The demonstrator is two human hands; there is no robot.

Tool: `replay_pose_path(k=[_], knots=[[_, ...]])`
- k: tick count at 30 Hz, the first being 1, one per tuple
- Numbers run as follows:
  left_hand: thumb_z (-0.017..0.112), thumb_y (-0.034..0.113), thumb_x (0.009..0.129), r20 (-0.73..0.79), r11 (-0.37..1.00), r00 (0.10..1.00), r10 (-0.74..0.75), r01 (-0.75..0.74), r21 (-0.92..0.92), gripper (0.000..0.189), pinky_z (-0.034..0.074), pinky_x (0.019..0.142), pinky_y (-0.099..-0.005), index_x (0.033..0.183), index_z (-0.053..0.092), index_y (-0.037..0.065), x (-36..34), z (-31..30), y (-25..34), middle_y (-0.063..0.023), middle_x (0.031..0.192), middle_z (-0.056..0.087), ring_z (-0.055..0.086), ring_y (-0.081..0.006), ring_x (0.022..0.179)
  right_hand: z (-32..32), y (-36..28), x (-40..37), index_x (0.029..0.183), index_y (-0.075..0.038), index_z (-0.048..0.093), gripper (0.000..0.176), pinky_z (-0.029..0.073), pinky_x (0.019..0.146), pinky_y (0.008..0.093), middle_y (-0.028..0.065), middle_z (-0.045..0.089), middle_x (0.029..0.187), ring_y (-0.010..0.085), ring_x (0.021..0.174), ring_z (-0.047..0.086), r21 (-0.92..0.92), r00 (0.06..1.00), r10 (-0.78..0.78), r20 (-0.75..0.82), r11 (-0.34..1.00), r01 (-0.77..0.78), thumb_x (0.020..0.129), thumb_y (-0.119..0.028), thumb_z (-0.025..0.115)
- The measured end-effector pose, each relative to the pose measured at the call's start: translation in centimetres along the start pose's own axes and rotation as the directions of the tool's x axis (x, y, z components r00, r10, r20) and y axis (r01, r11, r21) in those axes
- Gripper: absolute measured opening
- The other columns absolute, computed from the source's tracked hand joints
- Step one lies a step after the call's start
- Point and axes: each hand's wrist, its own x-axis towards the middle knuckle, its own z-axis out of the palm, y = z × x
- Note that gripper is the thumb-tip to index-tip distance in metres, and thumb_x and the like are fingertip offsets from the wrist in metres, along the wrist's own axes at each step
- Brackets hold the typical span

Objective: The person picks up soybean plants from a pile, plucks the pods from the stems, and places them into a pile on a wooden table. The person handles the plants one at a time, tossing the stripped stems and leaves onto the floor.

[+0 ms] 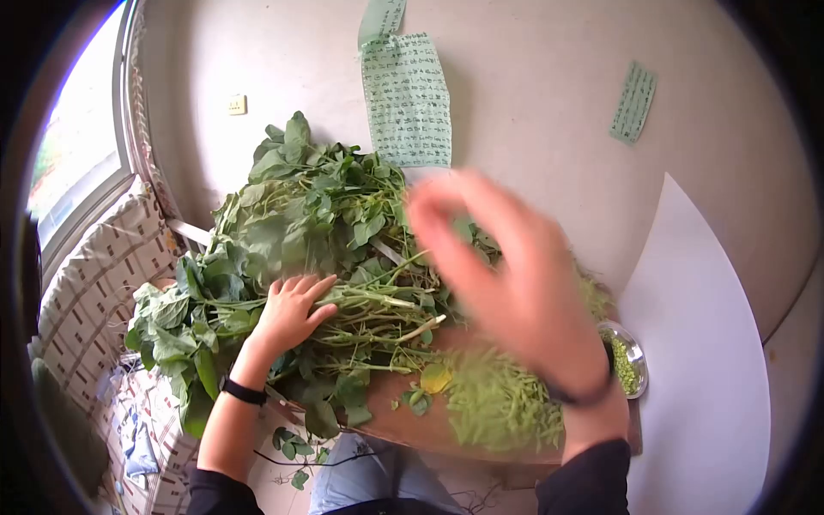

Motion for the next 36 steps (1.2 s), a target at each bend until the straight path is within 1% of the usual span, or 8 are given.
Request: replay_pose_path(k=[6, 10, 11, 14, 19, 28, 35, 36], knots=[[0.050, 0.054, 0.092, -0.060, 0.999, 0.997, -0.055, 0.054, -0.005, 0.061, 0.027, 0.108, -0.0574, 0.142, 0.045, 0.020, -0.3, 0.3, 0.0, -0.0153, 0.135, 0.051, 0.044, -0.0343, 0.128, 14.2, 24.9, 15.7, 0.104, 0.001, 0.064, 0.022, 0.052, 0.081, 0.0375, 0.0160, 0.069, 0.095, 0.0279, 0.089, 0.066, -0.227, 0.924, 0.208, 0.321, 0.964, -0.138, 0.088, -0.013, 0.060], [0.051, 0.057, 0.089, -0.122, 0.997, 0.990, -0.075, 0.072, -0.029, 0.063, 0.025, 0.110, -0.0567, 0.141, 0.046, 0.021, -0.5, 0.7, -0.1, -0.0149, 0.134, 0.052, 0.044, -0.0338, 0.128, 20.4, 35.7, 15.7, 0.118, 0.002, 0.057, 0.034, 0.046, 0.097, 0.0404, 0.0226, 0.062, 0.115, 0.0380, 0.109, 0.058, -0.417, 0.863, 0.076, 0.499, 0.894, 0.163, 0.085, 0.002, 0.049], [0.050, 0.058, 0.090, -0.117, 0.997, 0.990, -0.076, 0.074, -0.017, 0.064, 0.024, 0.110, -0.0569, 0.142, 0.045, 0.023, -0.5, 0.5, -0.1, -0.0147, 0.134, 0.052, 0.044, -0.0340, 0.128, 20.8, 36.2, 14.9, 0.124, 0.003, 0.054, 0.041, 0.043, 0.101, 0.0408, 0.0246, 0.058, 0.121, 0.0393, 0.115, 0.055, -0.315, 0.880, -0.034, 0.474, 0.927, 0.205, 0.084, 0.005, 0.047], [0.048, 0.059, 0.091, -0.138, 0.996, 0.986, -0.089, 0.090, -0.001, 0.064, 0.024, 0.110, -0.0563, 0.144, 0.043, 0.024, -0.5, 1.1, -0.3, -0.0144, 0.134, 0.052, 0.044, -0.0336, 0.129, 21.6, 36.6, 14.7, 0.127, 0.004, 0.050, 0.043, 0.041, 0.103, 0.0429, 0.0283, 0.054, 0.125, 0.0401, 0.118, 0.052, -0.459, 0.812, 0.335, 0.478, 0.884, -0.094, 0.084, 0.002, 0.049], [0.048, 0.059, 0.091, -0.162, 0.993, 0.981, -0.102, 0.092, -0.071, 0.064, 0.023, 0.111, -0.0542, 0.142, 0.045, 0.021, -0.6, 1.1, -0.3, -0.0141, 0.133, 0.053, 0.043, -0.0333, 0.129, 19.9, 38.6, 15.7, 0.119, -0.003, 0.058, 0.035, 0.047, 0.092, 0.0463, 0.0249, 0.062, 0.114, 0.0421, 0.109, 0.057, -0.635, 0.700, 0.469, 0.539, 0.772, -0.028, 0.083, -0.007, 0.057], [0.047, 0.059, 0.091, -0.154, 0.993, 0.983, -0.103, 0.094, -0.064, 0.064, 0.023, 0.111, -0.0535, 0.142, 0.045, 0.020, -0.7, 0.9, -0.3, -0.0143, 0.133, 0.053, 0.043, -0.0325, 0.129, 15.2, 28.8, 20.4, 0.104, -0.007, 0.068, 0.021, 0.050, 0.085, 0.0433, 0.0120, 0.066, 0.107, 0.0312, 0.102, 0.058, -0.638, 0.979, -0.036, 0.201, 0.754, 0.159, 0.084, -0.013, 0.066], [0.048, 0.058, 0.091, -0.158, 0.994, 0.982, -0.104, 0.096, -0.056, 0.062, 0.025, 0.110, -0.0520, 0.140, 0.047, 0.020, -0.7, 1.1, -0.3, -0.0138, 0.131, 0.054, 0.044, -0.0322, 0.126, 11.2, 24.9, 23.8, 0.101, -0.006, 0.064, 0.016, 0.050, 0.079, 0.0424, 0.0135, 0.058, 0.102, 0.0324, 0.093, 0.061, -0.652, 0.968, -0.201, 0.150, 0.716, 0.250, 0.086, -0.004, 0.060], [0.049, 0.058, 0.091, -0.152, 0.994, 0.983, -0.106, 0.101, -0.042, 0.061, 0.026, 0.109, -0.0516, 0.139, 0.048, 0.020, -0.7, 1.0, -0.2, -0.0136, 0.130, 0.055, 0.045, -0.0320, 0.126, 10.5, 24.4, 24.6, 0.098, -0.004, 0.060, 0.011, 0.050, 0.079, 0.0437, 0.0161, 0.058, 0.103, 0.0358, 0.092, 0.061, -0.511, 1.000, -0.009, 0.000, 0.860, 0.008, 0.089, -0.007, 0.055]])
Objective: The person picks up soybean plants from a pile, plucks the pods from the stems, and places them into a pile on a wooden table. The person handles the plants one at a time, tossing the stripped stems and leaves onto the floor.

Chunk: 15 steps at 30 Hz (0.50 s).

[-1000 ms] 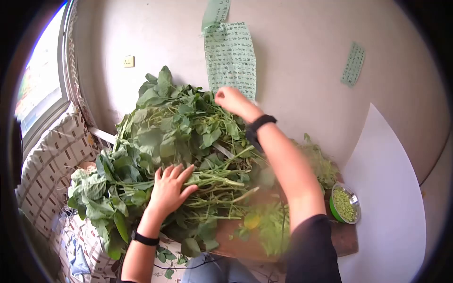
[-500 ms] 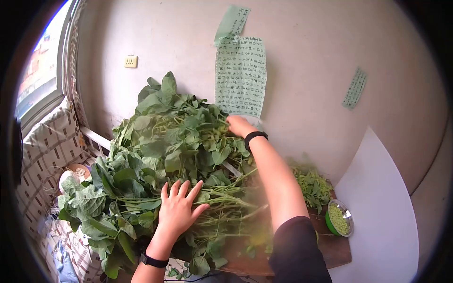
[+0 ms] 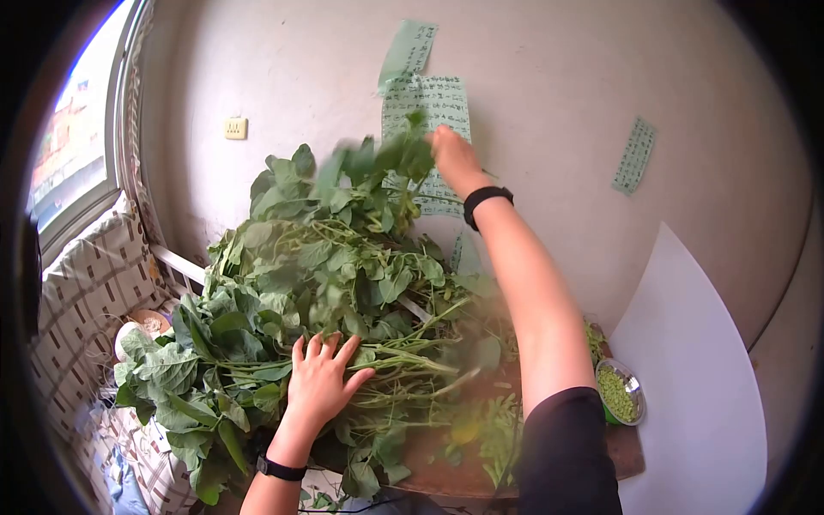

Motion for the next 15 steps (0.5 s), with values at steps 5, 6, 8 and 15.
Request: replay_pose_path(k=[5, 6, 8, 15], knots=[[0.051, 0.055, 0.091, -0.014, 1.000, 1.000, -0.006, 0.005, -0.029, 0.060, 0.027, 0.109, -0.0509, 0.139, 0.049, 0.020, 0.1, -0.3, 0.2, -0.0134, 0.129, 0.056, 0.046, -0.0313, 0.125, -4.4, 0.5, 3.1, 0.104, -0.001, 0.059, 0.017, 0.049, 0.086, 0.0423, 0.0171, 0.059, 0.108, 0.0361, 0.100, 0.059, -0.199, 0.968, -0.163, -0.190, 0.972, 0.125, 0.088, -0.006, 0.055], [0.052, 0.055, 0.091, -0.042, 1.000, 0.999, 0.005, -0.006, -0.024, 0.059, 0.027, 0.109, -0.0509, 0.139, 0.049, 0.020, 0.1, -0.1, 0.1, -0.0134, 0.129, 0.056, 0.046, -0.0312, 0.125, -5.0, 0.7, 3.2, 0.107, -0.001, 0.060, 0.020, 0.049, 0.088, 0.0403, 0.0162, 0.059, 0.106, 0.0343, 0.101, 0.059, -0.108, 0.936, -0.194, -0.293, 0.980, 0.170, 0.087, -0.004, 0.056], [0.053, 0.054, 0.090, -0.047, 1.000, 0.999, 0.013, -0.014, -0.024, 0.060, 0.027, 0.108, -0.0507, 0.138, 0.049, 0.019, 0.1, -0.1, 0.1, -0.0130, 0.128, 0.056, 0.046, -0.0307, 0.125, -6.1, 0.2, 3.1, 0.108, -0.001, 0.060, 0.022, 0.049, 0.089, 0.0385, 0.0151, 0.059, 0.105, 0.0321, 0.100, 0.059, -0.057, 0.961, -0.171, -0.216, 0.985, 0.163, 0.086, -0.002, 0.056], [0.059, 0.049, 0.088, -0.151, 0.995, 0.984, 0.098, -0.091, 0.051, 0.059, 0.021, 0.113, -0.0513, 0.136, 0.050, 0.017, 0.0, -0.8, 0.1, -0.0107, 0.133, 0.051, 0.039, -0.0298, 0.131, -11.7, -5.4, -0.5, 0.108, -0.001, 0.060, 0.022, 0.050, 0.088, 0.0350, 0.0124, 0.060, 0.104, 0.0250, 0.097, 0.061, 0.051, 0.953, -0.273, -0.133, 0.958, 0.282, 0.086, -0.003, 0.058]])
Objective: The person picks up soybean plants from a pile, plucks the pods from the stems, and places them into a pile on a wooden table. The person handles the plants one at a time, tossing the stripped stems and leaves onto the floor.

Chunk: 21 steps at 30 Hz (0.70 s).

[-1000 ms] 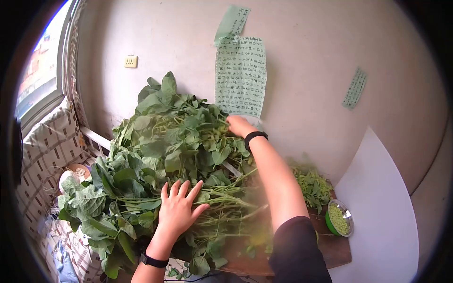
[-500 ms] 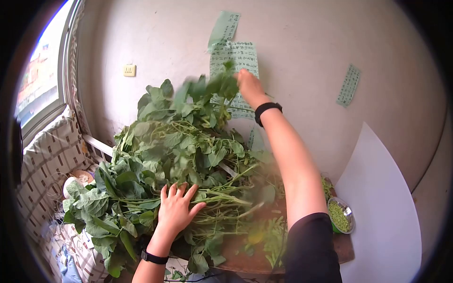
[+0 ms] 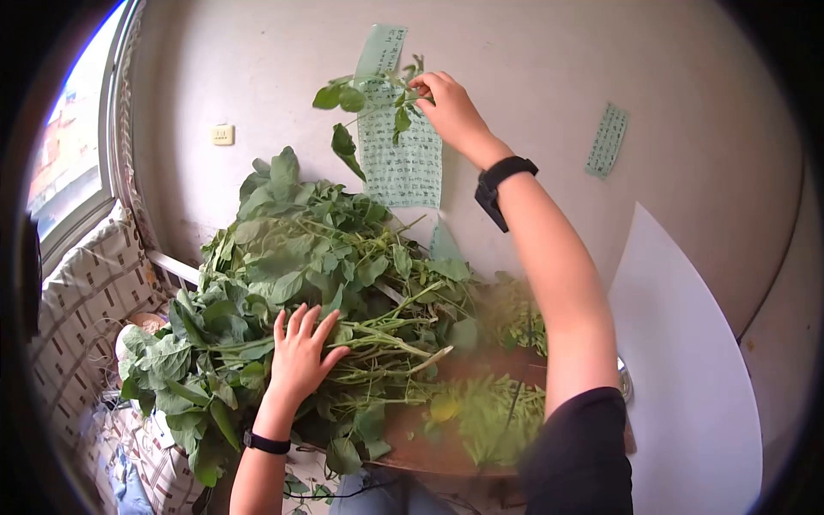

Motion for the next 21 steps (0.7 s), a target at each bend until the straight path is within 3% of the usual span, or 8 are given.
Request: replay_pose_path(k=[4, 8, 10, 12, 14, 16, 18, 21], knots=[[0.072, 0.021, 0.082, -0.311, 0.989, 0.947, -0.077, 0.032, -0.147, 0.046, 0.029, 0.110, -0.0486, 0.124, 0.056, 0.009, 0.9, -6.3, 1.5, -0.0106, 0.130, 0.053, 0.046, -0.0302, 0.124, -4.3, -6.2, -2.6, 0.110, -0.002, 0.059, 0.022, 0.050, 0.087, 0.0337, 0.0115, 0.061, 0.104, 0.0234, 0.099, 0.061, 0.025, 0.992, -0.091, 0.085, 0.996, 0.089, 0.088, -0.002, 0.058], [0.068, 0.012, 0.084, -0.676, 0.975, 0.723, -0.142, -0.014, -0.220, 0.035, 0.039, 0.097, -0.0407, 0.117, 0.059, 0.006, 2.1, -12.9, 3.5, -0.0105, 0.117, 0.059, 0.053, -0.0287, 0.112, -6.9, -12.3, -5.5, 0.109, -0.002, 0.056, 0.021, 0.051, 0.087, 0.0336, 0.0107, 0.061, 0.102, 0.0235, 0.096, 0.062, 0.134, 0.977, -0.184, 0.106, 0.976, 0.170, 0.088, -0.001, 0.058], [0.064, 0.003, 0.086, -0.764, 0.955, 0.625, -0.162, -0.094, -0.280, 0.020, 0.044, 0.085, -0.0349, 0.105, 0.062, 0.001, 2.3, -16.0, 4.8, -0.0125, 0.101, 0.062, 0.058, -0.0254, 0.095, -7.6, -14.8, -6.8, 0.106, -0.002, 0.053, 0.019, 0.051, 0.084, 0.0333, 0.0096, 0.061, 0.102, 0.0232, 0.093, 0.063, 0.212, 0.965, -0.253, 0.076, 0.949, 0.232, 0.088, -0.001, 0.060], [0.062, 0.000, 0.087, -0.717, 0.864, 0.627, -0.305, -0.135, -0.485, 0.015, 0.045, 0.080, -0.0321, 0.101, 0.062, 0.000, 1.8, -17.4, 5.7, -0.0112, 0.092, 0.062, 0.059, -0.0219, 0.086, -8.1, -16.2, -7.9, 0.106, -0.006, 0.056, 0.022, 0.052, 0.081, 0.0327, 0.0051, 0.062, 0.102, 0.0181, 0.095, 0.062, 0.251, 0.961, -0.263, 0.081, 0.939, 0.236, 0.086, -0.001, 0.064], [0.061, -0.001, 0.087, -0.746, 0.891, 0.602, -0.285, -0.121, -0.438, 0.010, 0.044, 0.073, -0.0286, 0.097, 0.062, -0.001, 1.0, -18.8, 6.6, -0.0083, 0.087, 0.061, 0.057, -0.0164, 0.078, -8.4, -17.7, -9.0, 0.105, -0.006, 0.056, 0.024, 0.053, 0.078, 0.0309, 0.0056, 0.062, 0.102, 0.0185, 0.092, 0.062, 0.203, 0.926, -0.371, 0.064, 0.913, 0.352, 0.085, 0.004, 0.064], [0.063, 0.001, 0.088, -0.661, 0.866, 0.666, -0.347, -0.043, -0.498, 0.008, 0.044, 0.068, -0.0258, 0.096, 0.063, 0.000, -0.2, -19.6, 7.4, -0.0061, 0.084, 0.061, 0.056, -0.0128, 0.074, -8.6, -19.1, -9.8, 0.102, -0.004, 0.057, 0.023, 0.053, 0.076, 0.0302, 0.0070, 0.062, 0.101, 0.0197, 0.090, 0.062, 0.221, 0.905, -0.425, 0.023, 0.885, 0.410, 0.083, 0.007, 0.064], [0.066, 0.007, 0.088, -0.423, 0.750, 0.807, -0.413, 0.038, -0.660, 0.019, 0.045, 0.069, -0.0246, 0.106, 0.064, 0.001, -0.7, -20.5, 8.2, -0.0057, 0.088, 0.066, 0.058, -0.0099, 0.075, -8.9, -20.6, -10.5, 0.098, -0.003, 0.058, 0.021, 0.052, 0.076, 0.0316, 0.0086, 0.062, 0.101, 0.0215, 0.090, 0.062, 0.236, 0.864, -0.504, -0.011, 0.838, 0.492, 0.082, 0.008, 0.065], [0.061, 0.018, 0.094, -0.189, 0.428, 0.895, -0.404, 0.002, -0.904, 0.032, 0.046, 0.077, -0.0261, 0.121, 0.060, 0.002, -0.3, -20.3, 8.5, -0.0085, 0.102, 0.069, 0.061, -0.0107, 0.087, -8.4, -21.9, -11.2, 0.100, -0.003, 0.059, 0.023, 0.051, 0.077, 0.0321, 0.0095, 0.062, 0.097, 0.0240, 0.090, 0.061, 0.262, 0.837, -0.546, -0.048, 0.801, 0.538, 0.080, 0.006, 0.067]])
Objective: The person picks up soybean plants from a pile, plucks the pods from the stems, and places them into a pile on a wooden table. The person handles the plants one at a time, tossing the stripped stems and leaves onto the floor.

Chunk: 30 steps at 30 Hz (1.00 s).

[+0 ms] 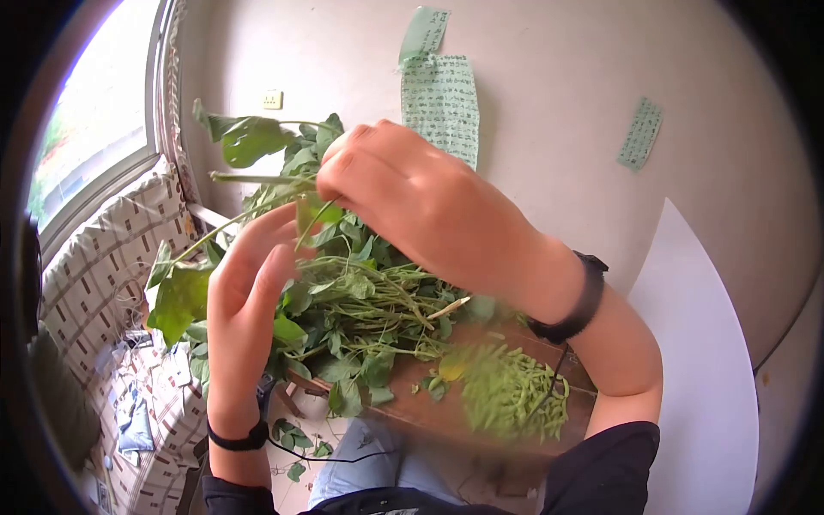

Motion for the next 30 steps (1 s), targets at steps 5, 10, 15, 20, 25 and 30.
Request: replay_pose_path(k=[5, 10, 15, 20, 25, 30], knots=[[0.056, 0.018, 0.099, 0.141, 0.953, 0.987, -0.080, 0.117, -0.280, 0.026, 0.047, 0.075, -0.0263, 0.113, 0.061, -0.003, -0.4, -0.3, -0.8, -0.0078, 0.094, 0.068, 0.061, -0.0116, 0.086, 2.4, -1.1, -1.0, 0.104, -0.003, 0.061, 0.030, 0.052, 0.074, 0.0344, 0.0074, 0.063, 0.092, 0.0250, 0.085, 0.061, -0.077, 0.997, -0.078, 0.002, 0.994, 0.078, 0.076, 0.004, 0.068], [0.055, 0.010, 0.098, 0.077, 0.993, 0.991, -0.107, 0.103, 0.055, 0.019, 0.046, 0.067, -0.0232, 0.091, 0.063, -0.006, -1.9, -1.2, -1.8, -0.0029, 0.079, 0.063, 0.059, -0.0101, 0.071, 3.2, -0.2, -1.8, 0.092, -0.005, 0.062, 0.016, 0.053, 0.059, 0.0268, 0.0026, 0.060, 0.080, 0.0172, 0.076, 0.061, -0.268, 0.940, -0.325, 0.101, 0.901, 0.341, 0.078, -0.002, 0.066], [0.054, 0.013, 0.098, -0.043, 0.957, 0.961, -0.274, 0.277, 0.088, 0.022, 0.042, 0.062, -0.0203, 0.085, 0.061, -0.003, -5.2, -3.3, -4.7, -0.0015, 0.071, 0.059, 0.053, -0.0069, 0.065, -2.6, 7.8, -4.9, 0.095, -0.006, 0.066, 0.014, 0.056, 0.069, 0.0290, 0.0078, 0.067, 0.091, 0.0218, 0.082, 0.064, -0.636, 0.983, -0.155, 0.097, 0.750, 0.181, 0.081, -0.009, 0.063], [0.047, 0.024, 0.102, 0.187, 0.826, 0.826, -0.532, 0.555, -0.103, 0.026, 0.024, 0.046, -0.0175, 0.092, 0.061, 0.004, -6.4, 0.4, -5.8, 0.0047, 0.063, 0.048, 0.035, -0.0013, 0.051, -5.2, 4.4, -6.7, 0.089, 0.001, 0.058, 0.008, 0.048, 0.065, 0.0353, 0.0144, 0.060, 0.079, 0.0265, 0.069, 0.060, -0.382, 0.919, 0.359, -0.162, 0.836, -0.394, 0.085, -0.003, 0.064], [0.045, 0.022, 0.103, 0.575, 0.646, 0.621, -0.533, 0.738, -0.197, 0.027, 0.024, 0.048, -0.0178, 0.101, 0.064, 0.003, -8.4, 6.9, -4.9, 0.0045, 0.068, 0.053, 0.033, -0.0015, 0.053, -0.1, 7.2, -9.0, 0.099, -0.006, 0.068, 0.016, 0.055, 0.074, 0.0343, 0.0097, 0.069, 0.091, 0.0256, 0.085, 0.065, -0.030, 0.842, 0.468, -0.270, 0.870, -0.493, 0.086, -0.014, 0.063], [0.047, 0.014, 0.101, 0.627, 0.797, 0.593, -0.504, 0.599, 0.074, 0.021, 0.032, 0.050, -0.0184, 0.105, 0.063, 0.000, -10.5, 10.4, -6.8, 0.0035, 0.071, 0.054, 0.039, -0.0017, 0.055, 11.1, 8.8, -13.0, 0.110, -0.009, 0.068, 0.031, 0.043, 0.093, 0.0395, 0.0088, 0.068, 0.107, 0.0266, 0.106, 0.062, 0.035, 0.879, 0.350, 0.324, 0.924, -0.381, 0.090, -0.031, 0.063]])
